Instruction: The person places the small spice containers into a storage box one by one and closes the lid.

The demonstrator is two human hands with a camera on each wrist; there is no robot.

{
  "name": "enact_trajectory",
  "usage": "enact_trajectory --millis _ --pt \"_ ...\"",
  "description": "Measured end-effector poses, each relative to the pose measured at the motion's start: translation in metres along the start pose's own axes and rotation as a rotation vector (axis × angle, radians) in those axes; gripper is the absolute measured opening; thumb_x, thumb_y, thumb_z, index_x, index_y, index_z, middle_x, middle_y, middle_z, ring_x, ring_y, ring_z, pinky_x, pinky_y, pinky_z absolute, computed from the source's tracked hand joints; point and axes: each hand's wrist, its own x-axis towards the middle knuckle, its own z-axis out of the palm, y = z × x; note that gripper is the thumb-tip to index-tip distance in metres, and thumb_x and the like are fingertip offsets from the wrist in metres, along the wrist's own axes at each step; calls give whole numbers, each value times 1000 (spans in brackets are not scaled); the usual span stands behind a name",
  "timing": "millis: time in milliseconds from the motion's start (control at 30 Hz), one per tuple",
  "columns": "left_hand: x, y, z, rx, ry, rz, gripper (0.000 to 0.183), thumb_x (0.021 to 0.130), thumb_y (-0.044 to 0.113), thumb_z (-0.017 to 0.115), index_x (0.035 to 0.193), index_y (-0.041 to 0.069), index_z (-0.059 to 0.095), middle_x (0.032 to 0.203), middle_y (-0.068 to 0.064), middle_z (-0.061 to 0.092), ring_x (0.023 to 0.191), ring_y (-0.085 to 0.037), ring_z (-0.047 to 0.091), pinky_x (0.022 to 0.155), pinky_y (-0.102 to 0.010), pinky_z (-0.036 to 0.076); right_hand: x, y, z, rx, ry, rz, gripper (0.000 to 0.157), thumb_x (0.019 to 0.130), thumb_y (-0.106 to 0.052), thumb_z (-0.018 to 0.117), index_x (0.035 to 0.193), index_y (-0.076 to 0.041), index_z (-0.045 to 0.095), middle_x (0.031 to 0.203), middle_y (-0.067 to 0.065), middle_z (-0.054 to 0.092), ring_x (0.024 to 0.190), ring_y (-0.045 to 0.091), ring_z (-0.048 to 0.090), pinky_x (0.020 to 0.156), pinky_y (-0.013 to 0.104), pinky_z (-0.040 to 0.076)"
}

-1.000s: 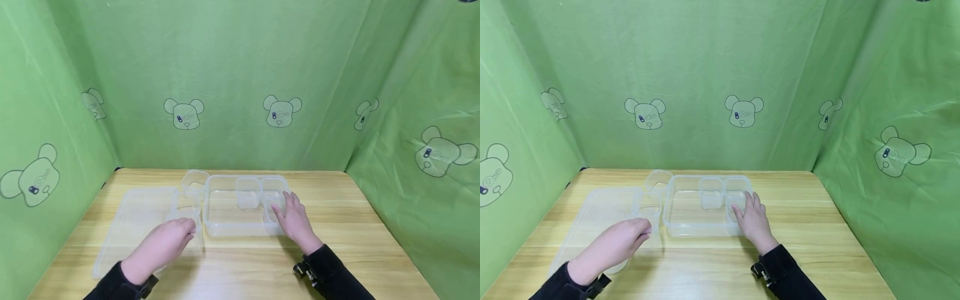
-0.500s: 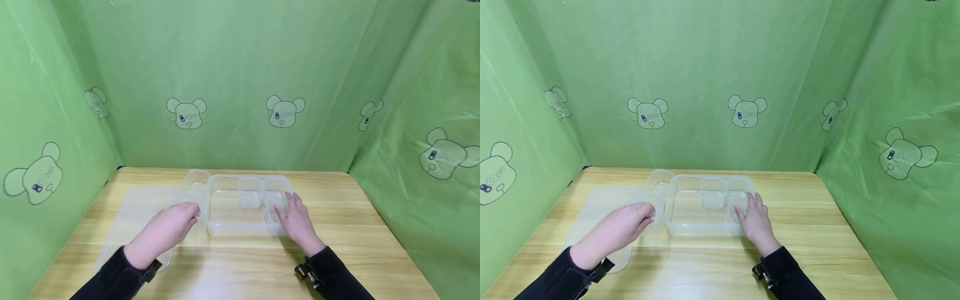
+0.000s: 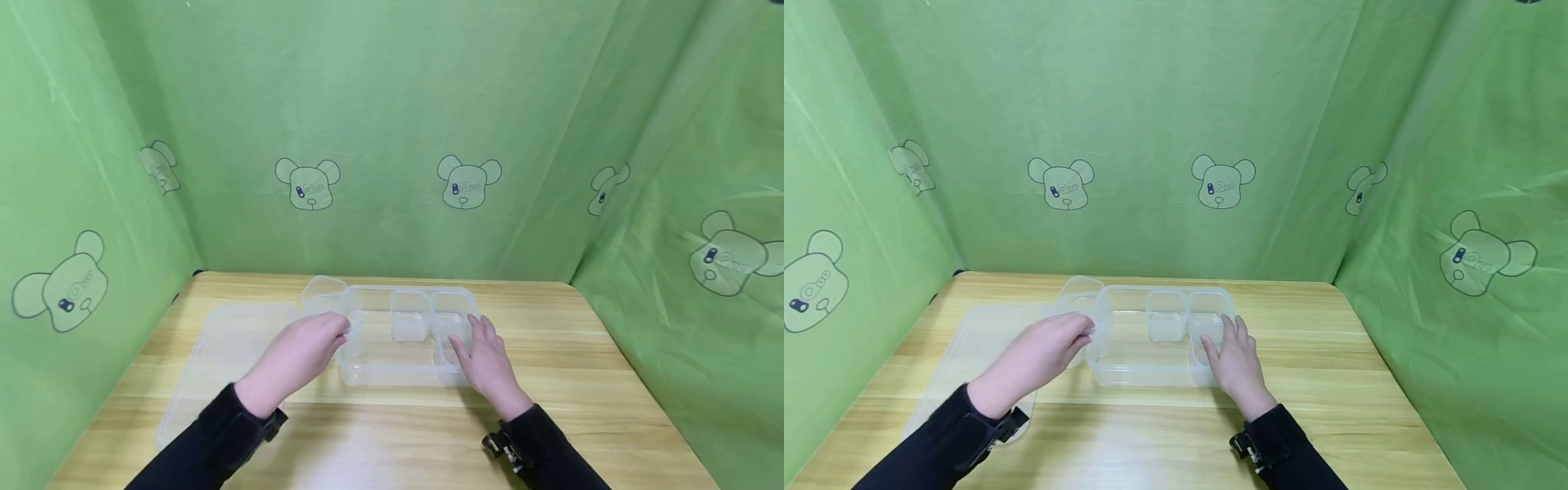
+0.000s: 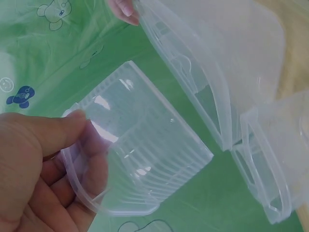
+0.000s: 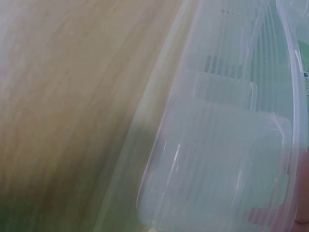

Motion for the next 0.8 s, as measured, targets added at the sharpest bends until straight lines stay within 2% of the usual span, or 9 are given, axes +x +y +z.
enact_trajectory --millis 333,700,800 --pt "16 0 26 -5 18 66 10 94 6 69 101 9 62 92 0 66 85 -17 65 78 -32 56 1 1 0 8 4 -4 76 105 -51 37 154 5 21 157 35 13 134 59 30 109 67 30" --pt "22 4 48 -23 -47 71 8 99 4 59 107 6 63 100 -5 69 95 -19 67 85 -32 56 0 1 0 8 2 -3 76 106 -51 37 154 5 21 157 36 13 134 59 30 109 67 29" --pt "22 4 53 -37 -76 53 12 99 2 57 109 6 63 104 -5 70 99 -19 67 89 -31 55 0 1 0 7 0 -1 77 105 -52 36 154 5 20 157 35 13 134 59 30 109 67 29"
